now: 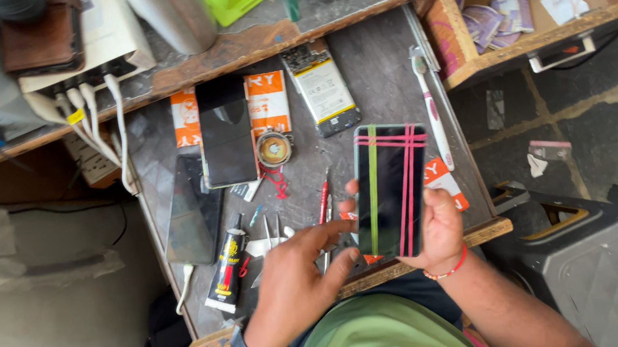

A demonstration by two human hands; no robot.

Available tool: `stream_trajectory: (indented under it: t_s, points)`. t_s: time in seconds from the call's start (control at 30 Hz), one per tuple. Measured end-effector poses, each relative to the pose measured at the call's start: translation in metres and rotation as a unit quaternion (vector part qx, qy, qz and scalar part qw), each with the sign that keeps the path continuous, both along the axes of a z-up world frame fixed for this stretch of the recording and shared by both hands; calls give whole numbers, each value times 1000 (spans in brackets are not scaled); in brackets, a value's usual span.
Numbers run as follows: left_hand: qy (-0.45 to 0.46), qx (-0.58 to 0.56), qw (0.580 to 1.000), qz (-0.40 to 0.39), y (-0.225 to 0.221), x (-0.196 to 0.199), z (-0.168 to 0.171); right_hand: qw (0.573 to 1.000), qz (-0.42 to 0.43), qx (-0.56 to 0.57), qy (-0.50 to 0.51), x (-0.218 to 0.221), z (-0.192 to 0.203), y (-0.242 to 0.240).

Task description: The person secures a smartphone with multiple rubber bands while it sits on a workbench. They wrap the bands around the device to apply pressure, likely to hold a screen or back cover in place while adhesive cures. The person adjusts the bands and inspects the phone throughout the process.

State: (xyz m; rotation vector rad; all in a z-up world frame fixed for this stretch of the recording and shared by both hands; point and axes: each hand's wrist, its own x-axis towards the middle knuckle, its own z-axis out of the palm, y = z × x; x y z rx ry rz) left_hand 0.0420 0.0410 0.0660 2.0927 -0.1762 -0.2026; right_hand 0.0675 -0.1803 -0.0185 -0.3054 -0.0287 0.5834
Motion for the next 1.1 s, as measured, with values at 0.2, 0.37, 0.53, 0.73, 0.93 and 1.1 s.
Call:
stream_trajectory:
  t_s: [0.2, 0.37, 0.53, 0.73, 0.93, 1.1]
  points:
    - [-80, 201, 976, 24, 30, 38, -1, 998, -51, -42, 0, 0, -12, -3]
    - [-115, 225, 964, 76, 35, 63, -23, 999, -38, -27, -14, 3, -9, -3]
    - [-130, 108, 985, 26, 27, 54, -40, 1000, -2, -3, -16, -1, -6, -1]
    - [-133, -30, 990, -36, 10, 42, -48, 1000, 15, 0, 4, -2, -7, 1]
    - [-130, -40, 990, -29, 18, 44, -51, 1000, 12, -6, -3, -6, -12, 3]
    - [-117, -59, 991, -6, 22, 46, -51, 999, 33, 9, 18, -5, -10, 3]
